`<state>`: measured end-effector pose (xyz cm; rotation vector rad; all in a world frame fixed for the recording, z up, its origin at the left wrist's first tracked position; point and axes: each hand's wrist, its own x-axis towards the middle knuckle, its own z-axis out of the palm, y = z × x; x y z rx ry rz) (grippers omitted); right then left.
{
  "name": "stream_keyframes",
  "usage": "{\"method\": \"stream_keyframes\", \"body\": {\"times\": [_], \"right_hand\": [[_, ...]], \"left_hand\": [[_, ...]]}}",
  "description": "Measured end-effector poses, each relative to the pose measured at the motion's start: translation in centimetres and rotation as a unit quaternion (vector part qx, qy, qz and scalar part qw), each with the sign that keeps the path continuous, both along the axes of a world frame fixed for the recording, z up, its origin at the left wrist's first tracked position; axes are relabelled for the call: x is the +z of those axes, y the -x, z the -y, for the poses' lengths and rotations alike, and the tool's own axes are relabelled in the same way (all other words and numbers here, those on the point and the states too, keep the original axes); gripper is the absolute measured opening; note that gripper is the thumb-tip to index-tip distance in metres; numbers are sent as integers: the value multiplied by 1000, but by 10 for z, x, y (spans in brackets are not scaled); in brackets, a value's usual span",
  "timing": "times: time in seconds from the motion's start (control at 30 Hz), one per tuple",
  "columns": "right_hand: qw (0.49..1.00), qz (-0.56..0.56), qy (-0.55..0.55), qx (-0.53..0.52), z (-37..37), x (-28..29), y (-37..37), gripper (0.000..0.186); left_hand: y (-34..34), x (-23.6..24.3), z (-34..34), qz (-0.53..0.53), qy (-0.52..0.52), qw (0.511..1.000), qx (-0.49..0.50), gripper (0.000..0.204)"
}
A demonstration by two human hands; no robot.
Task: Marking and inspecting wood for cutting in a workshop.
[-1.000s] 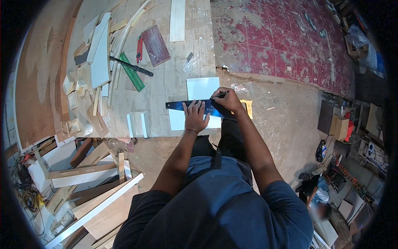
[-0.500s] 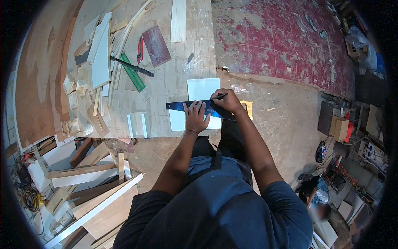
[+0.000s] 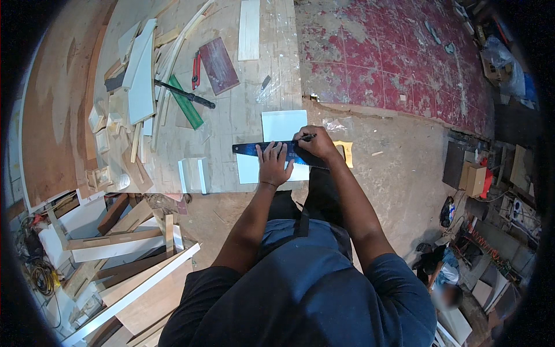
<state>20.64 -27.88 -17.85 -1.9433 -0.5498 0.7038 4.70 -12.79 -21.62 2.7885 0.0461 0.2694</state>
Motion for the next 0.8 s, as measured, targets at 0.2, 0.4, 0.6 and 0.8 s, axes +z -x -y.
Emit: {"method": "stream_keyframes", "body": {"times": [0.2,0.4,0.6,0.8], "right_hand": [[1000,-24,7,-11,-3,8,0,16],[999,18,9,37,-2,6,-6,13],[999,-12,50,10,-4,5,-7,13],[990,-67,-96,-73,6,9,-7,9]], "left_hand": [[2,-2,-1,-4,8,1000,-1,59],[-1,1,0,-10,4,1000,-5,58],[0,0,-1,-7,8,1000,-7,60],[0,0,0,-11,7,1000,-6,60]]}}
